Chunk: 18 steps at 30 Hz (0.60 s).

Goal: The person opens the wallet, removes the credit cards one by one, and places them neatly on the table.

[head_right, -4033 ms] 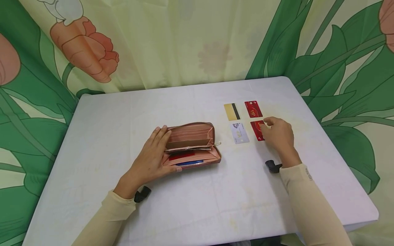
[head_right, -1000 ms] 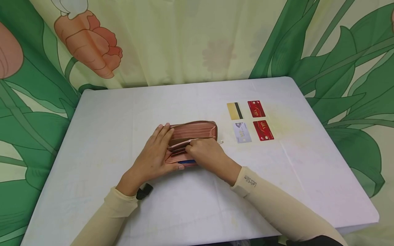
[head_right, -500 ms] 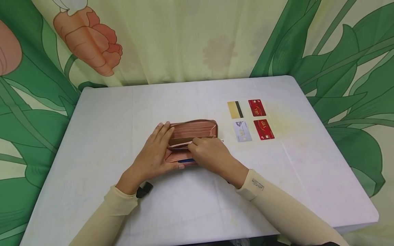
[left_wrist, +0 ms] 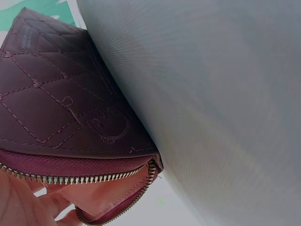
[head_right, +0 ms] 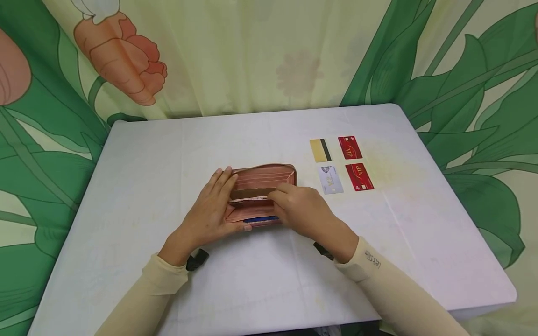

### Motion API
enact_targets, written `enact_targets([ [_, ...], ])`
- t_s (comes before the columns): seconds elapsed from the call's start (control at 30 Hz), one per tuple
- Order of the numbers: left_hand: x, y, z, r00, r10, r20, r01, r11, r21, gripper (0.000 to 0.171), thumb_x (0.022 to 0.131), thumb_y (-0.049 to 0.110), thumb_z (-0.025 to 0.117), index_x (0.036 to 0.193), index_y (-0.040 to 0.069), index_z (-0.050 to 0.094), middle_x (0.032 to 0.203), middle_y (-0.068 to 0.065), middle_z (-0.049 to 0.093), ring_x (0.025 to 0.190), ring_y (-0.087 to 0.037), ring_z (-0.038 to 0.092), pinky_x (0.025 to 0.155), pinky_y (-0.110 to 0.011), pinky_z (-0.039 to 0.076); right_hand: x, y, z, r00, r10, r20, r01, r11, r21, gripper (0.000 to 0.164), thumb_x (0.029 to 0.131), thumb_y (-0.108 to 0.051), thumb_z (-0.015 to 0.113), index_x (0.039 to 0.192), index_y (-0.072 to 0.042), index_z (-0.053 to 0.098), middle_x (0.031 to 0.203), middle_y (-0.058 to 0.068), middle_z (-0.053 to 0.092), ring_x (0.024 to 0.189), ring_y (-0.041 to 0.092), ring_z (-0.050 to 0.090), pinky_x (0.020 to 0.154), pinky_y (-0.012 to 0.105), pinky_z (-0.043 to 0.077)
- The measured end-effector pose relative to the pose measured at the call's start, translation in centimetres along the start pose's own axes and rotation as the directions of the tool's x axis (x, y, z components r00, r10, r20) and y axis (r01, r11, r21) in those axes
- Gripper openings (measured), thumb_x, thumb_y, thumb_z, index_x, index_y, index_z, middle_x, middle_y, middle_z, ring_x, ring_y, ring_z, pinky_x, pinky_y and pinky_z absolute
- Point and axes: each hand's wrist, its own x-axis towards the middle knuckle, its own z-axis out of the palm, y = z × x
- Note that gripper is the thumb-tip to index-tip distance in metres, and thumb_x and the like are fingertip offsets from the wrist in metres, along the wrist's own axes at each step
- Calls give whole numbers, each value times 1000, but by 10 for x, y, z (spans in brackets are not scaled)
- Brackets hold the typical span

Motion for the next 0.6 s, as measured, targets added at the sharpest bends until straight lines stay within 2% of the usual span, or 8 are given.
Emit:
enact_targets([
  [0.13, 0, 0, 0, 1000, -1, 2, 1, 1000, 6, 125, 79, 73, 77, 164, -1, 20, 172, -21, 15, 159, -41, 11, 127, -53, 18, -5, 3, -9, 998, 46, -32, -44, 998, 42, 15, 83, 2, 78, 98, -4, 78, 92, 5, 75, 73, 15, 67, 60, 30, 57],
  [0.37, 0, 1, 0, 1000, -5, 21, 5, 1000, 2, 126, 80, 73, 76, 164, -1, 19, 173, -21, 13, 161, -38, 6, 128, -53, 16, -21, 9, -17, 987, 141, -80, -133, 986, 100, 21, 82, 5, 77, 101, -4, 78, 91, 6, 78, 73, 15, 69, 60, 33, 56],
  [0.53, 0, 1, 0, 1000, 1, 18, -1, 1000, 11, 125, 80, 73, 76, 164, -2, 20, 172, -21, 14, 160, -40, 9, 127, -54, 17, -33, 11, -25, 958, 269, -95, -250, 951, 180, 23, 84, 8, 75, 103, -4, 80, 95, 5, 79, 74, 14, 70, 62, 32, 60],
  [0.6, 0, 1, 0, 1000, -1, 22, 0, 1000, 9, 125, 81, 72, 76, 164, -2, 20, 173, -21, 14, 160, -39, 8, 128, -53, 16, -39, 13, -27, 940, 320, -116, -289, 930, 227, 23, 84, 11, 74, 102, -3, 80, 93, 5, 80, 72, 14, 72, 65, 27, 61],
])
